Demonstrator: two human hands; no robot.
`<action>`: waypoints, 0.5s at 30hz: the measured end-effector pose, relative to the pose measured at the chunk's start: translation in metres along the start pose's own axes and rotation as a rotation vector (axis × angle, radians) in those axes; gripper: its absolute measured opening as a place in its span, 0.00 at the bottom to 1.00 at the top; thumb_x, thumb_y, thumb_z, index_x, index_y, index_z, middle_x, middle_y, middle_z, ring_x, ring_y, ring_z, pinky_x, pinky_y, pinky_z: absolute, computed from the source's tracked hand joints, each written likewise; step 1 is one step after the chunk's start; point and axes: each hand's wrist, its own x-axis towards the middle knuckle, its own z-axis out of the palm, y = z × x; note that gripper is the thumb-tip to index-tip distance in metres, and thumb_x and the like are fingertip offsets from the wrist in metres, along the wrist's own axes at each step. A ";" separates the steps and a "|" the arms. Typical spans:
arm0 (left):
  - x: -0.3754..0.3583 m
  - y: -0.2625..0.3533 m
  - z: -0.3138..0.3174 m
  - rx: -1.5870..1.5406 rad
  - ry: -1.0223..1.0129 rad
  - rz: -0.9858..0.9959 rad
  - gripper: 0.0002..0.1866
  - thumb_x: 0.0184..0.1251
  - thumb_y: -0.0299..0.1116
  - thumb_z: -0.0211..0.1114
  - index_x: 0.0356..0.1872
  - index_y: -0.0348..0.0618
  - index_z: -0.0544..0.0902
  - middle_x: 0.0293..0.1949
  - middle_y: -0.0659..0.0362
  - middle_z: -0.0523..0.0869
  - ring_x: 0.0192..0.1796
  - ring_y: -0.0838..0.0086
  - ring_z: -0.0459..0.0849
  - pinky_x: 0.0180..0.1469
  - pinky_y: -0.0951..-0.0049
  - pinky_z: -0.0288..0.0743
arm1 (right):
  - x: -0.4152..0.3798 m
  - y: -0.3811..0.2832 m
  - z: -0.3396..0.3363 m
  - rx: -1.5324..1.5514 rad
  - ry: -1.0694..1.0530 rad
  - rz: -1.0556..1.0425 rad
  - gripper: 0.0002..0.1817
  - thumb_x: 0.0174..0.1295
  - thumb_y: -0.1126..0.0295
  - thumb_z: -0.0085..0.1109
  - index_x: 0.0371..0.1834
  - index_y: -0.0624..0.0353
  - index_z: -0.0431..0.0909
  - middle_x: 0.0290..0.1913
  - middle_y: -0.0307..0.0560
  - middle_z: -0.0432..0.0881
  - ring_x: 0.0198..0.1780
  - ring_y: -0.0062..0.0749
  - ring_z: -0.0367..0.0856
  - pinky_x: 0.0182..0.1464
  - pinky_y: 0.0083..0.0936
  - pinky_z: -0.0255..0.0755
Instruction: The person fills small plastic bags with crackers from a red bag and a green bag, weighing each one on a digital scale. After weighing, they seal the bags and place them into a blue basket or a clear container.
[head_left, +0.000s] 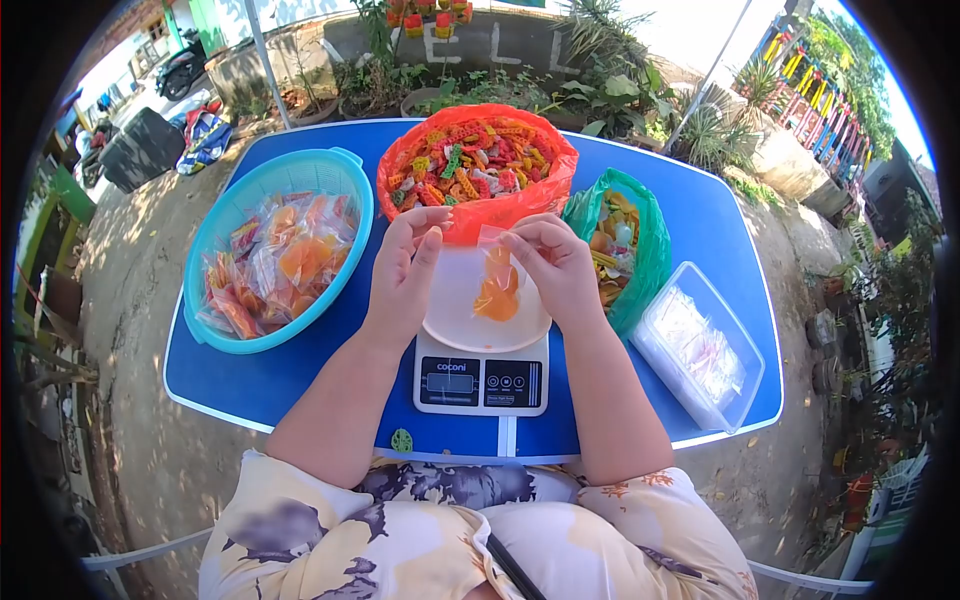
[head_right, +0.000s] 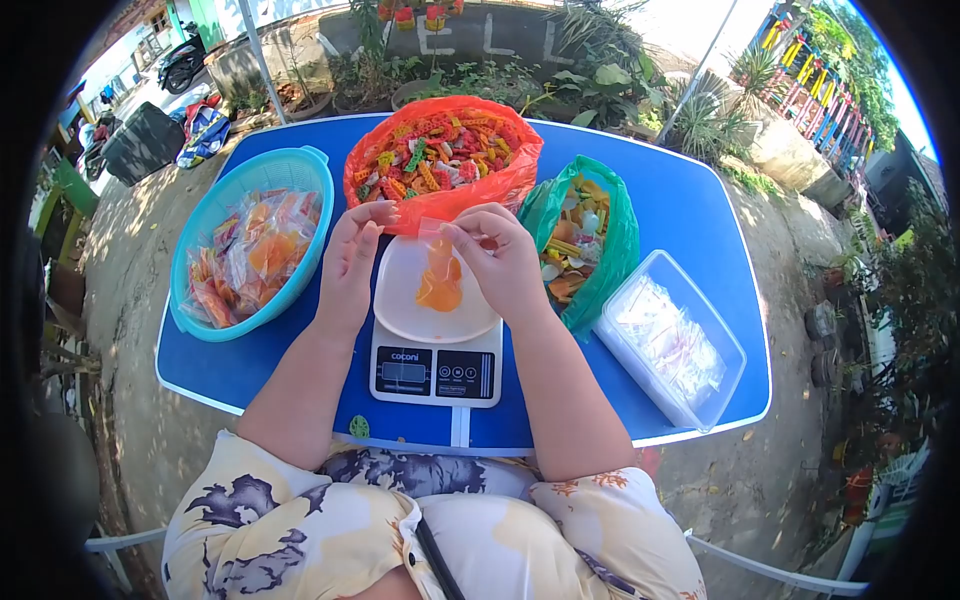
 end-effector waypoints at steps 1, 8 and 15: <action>0.000 0.002 0.000 -0.010 0.000 -0.012 0.19 0.83 0.42 0.57 0.63 0.39 0.76 0.57 0.56 0.80 0.63 0.73 0.77 0.69 0.70 0.67 | 0.000 -0.002 0.001 -0.277 0.085 -0.072 0.07 0.67 0.73 0.70 0.39 0.67 0.85 0.42 0.40 0.81 0.43 0.24 0.82 0.49 0.23 0.76; -0.001 0.003 0.001 -0.042 -0.025 -0.035 0.20 0.85 0.42 0.55 0.64 0.38 0.75 0.58 0.57 0.79 0.62 0.75 0.76 0.67 0.71 0.68 | 0.003 0.005 0.000 0.103 0.044 -0.030 0.06 0.68 0.74 0.68 0.38 0.68 0.86 0.40 0.39 0.80 0.39 0.21 0.81 0.40 0.21 0.76; -0.002 0.000 0.002 -0.137 -0.106 -0.107 0.20 0.84 0.41 0.56 0.66 0.38 0.74 0.54 0.58 0.81 0.60 0.75 0.78 0.66 0.73 0.70 | 0.001 0.001 0.003 -0.026 0.025 -0.104 0.05 0.65 0.75 0.70 0.39 0.65 0.86 0.41 0.41 0.82 0.38 0.24 0.82 0.40 0.22 0.77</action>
